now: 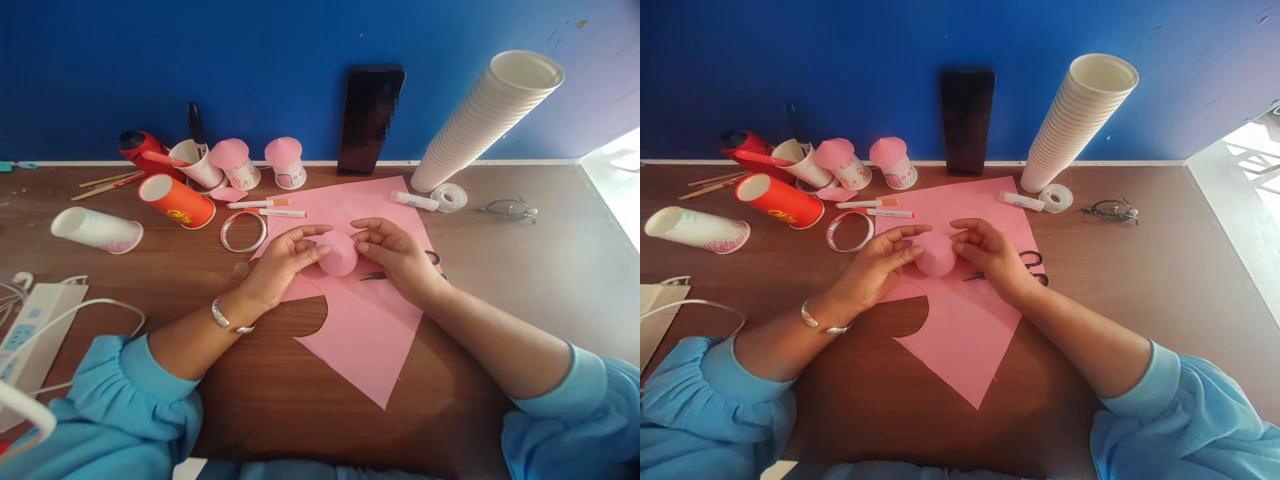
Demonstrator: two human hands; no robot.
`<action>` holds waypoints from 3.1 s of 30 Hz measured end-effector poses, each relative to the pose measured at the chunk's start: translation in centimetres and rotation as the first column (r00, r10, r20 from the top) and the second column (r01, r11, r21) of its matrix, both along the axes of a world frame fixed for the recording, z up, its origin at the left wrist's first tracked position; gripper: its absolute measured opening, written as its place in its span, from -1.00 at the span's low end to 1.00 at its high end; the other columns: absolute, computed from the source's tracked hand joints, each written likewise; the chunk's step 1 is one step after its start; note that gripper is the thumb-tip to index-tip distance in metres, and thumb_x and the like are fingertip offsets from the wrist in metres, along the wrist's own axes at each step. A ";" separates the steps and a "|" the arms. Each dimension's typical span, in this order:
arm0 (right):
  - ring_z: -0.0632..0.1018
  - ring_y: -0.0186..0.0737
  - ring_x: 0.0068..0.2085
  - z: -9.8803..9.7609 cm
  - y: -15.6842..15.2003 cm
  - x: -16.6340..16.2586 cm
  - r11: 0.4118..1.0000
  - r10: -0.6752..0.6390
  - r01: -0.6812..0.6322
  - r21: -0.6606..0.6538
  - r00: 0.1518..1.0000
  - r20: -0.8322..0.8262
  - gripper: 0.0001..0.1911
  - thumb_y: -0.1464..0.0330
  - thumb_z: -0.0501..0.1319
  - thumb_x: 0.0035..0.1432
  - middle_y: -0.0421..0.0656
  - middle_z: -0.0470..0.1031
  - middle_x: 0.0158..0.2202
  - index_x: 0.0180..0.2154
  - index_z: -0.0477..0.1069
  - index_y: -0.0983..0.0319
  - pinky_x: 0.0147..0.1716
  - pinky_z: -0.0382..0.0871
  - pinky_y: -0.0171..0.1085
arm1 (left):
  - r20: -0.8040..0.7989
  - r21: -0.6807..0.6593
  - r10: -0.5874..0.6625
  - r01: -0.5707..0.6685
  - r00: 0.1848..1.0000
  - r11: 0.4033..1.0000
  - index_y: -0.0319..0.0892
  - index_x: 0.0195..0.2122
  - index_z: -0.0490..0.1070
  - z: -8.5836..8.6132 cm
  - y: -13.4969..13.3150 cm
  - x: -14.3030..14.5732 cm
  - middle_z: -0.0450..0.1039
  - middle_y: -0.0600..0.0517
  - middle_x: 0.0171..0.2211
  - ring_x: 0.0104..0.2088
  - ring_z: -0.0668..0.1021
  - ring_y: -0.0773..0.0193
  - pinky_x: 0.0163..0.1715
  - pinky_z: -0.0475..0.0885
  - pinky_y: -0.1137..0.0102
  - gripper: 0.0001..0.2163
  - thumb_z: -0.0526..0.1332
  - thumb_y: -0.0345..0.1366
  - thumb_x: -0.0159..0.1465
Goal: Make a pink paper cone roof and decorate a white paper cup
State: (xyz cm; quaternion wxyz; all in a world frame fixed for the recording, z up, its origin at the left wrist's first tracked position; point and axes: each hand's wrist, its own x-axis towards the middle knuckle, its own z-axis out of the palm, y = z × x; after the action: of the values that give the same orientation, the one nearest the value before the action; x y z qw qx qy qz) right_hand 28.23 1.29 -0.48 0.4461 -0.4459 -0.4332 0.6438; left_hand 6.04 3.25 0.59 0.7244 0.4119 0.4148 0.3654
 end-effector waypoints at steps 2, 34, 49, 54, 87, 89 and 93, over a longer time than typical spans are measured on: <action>0.59 -0.17 -0.11 0.1 0.0 0.0 0.986 -0.087 0.064 0.153 0.985 0.148 -0.67 0.23 0.39 0.19 -0.12 0.59 -0.11 -0.03 0.48 0.14 -0.09 0.51 -0.14 | 0.046 -0.032 0.040 -0.038 0.998 0.999 -0.15 0.01 0.58 -0.3 0.2 0.1 0.52 0.11 -0.46 -0.36 0.49 0.33 -0.27 0.35 0.39 -0.60 0.51 -0.25 0.14; 0.44 -0.32 -0.37 0.9 0.5 -0.5 1.000 -0.016 0.016 0.014 0.999 0.033 -0.52 0.22 0.50 0.02 -0.29 0.43 -0.37 -0.03 0.49 0.15 -0.43 0.37 -0.29 | 0.050 0.056 -0.022 0.020 0.998 0.998 -0.11 0.03 0.52 -0.9 0.4 -0.4 0.55 0.11 -0.40 -0.33 0.54 0.31 -0.19 0.39 0.36 -0.61 0.48 -0.26 0.18; 0.58 -0.20 -0.21 0.8 0.7 0.1 0.992 -0.076 0.058 0.110 0.982 0.170 -0.59 0.20 0.46 0.05 -0.17 0.60 -0.25 -0.07 0.49 0.16 -0.16 0.47 -0.13 | -0.093 0.141 0.040 -0.026 0.995 0.990 -0.13 -0.03 0.53 0.1 0.8 -0.5 0.53 0.08 -0.38 -0.33 0.48 0.31 -0.26 0.33 0.39 -0.67 0.45 -0.21 0.20; 0.58 -0.16 -0.21 0.7 0.9 0.8 0.963 -0.196 0.105 0.248 0.905 0.377 -0.75 0.20 0.38 0.14 -0.11 0.59 -0.24 -0.21 0.48 0.19 -0.16 0.45 -0.09 | -0.085 0.129 0.053 -0.041 0.995 0.991 -0.13 -0.05 0.55 0.2 1.2 -0.8 0.46 0.08 -0.37 -0.34 0.43 0.34 -0.32 0.28 0.42 -0.70 0.43 -0.26 0.20; 0.27 0.16 0.35 0.3 7.3 16.2 0.458 -0.834 0.259 0.850 0.456 0.311 -0.04 0.08 0.41 0.04 -0.02 0.10 0.39 0.35 -0.05 -0.12 0.12 0.25 0.34 | -0.204 0.178 0.054 -0.017 0.978 0.984 -0.14 -0.10 0.55 1.5 6.9 -7.5 0.59 -0.03 -0.11 -0.13 0.58 0.25 -0.20 0.49 0.40 -0.70 0.45 -0.31 0.12; 0.26 0.16 0.36 0.0 7.4 16.5 0.493 -0.815 0.282 0.823 0.480 0.323 -0.03 0.09 0.42 0.03 -0.01 0.10 0.39 0.35 -0.05 -0.11 0.14 0.24 0.34 | -0.155 0.188 0.077 -0.048 0.985 0.981 -0.15 -0.12 0.56 1.3 6.9 -6.3 0.58 0.00 -0.17 -0.16 0.58 0.26 -0.20 0.51 0.40 -0.70 0.46 -0.34 0.10; 0.23 0.18 0.37 0.0 7.6 16.9 0.537 -0.775 0.267 0.801 0.531 0.343 0.03 0.08 0.44 0.00 0.02 0.09 0.37 0.35 -0.10 -0.11 0.17 0.20 0.39 | -0.106 0.255 0.090 -0.061 0.990 0.965 -0.15 -0.14 0.54 1.7 7.7 -3.7 0.58 0.02 -0.20 -0.16 0.58 0.27 -0.17 0.52 0.38 -0.72 0.44 -0.37 0.10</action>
State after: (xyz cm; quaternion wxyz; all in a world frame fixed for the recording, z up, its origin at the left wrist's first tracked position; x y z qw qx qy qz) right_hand 45.12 8.94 -0.53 0.5692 -0.5703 -0.5896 0.0563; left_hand 2.30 10.97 2.25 0.6264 0.5047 0.4224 0.4177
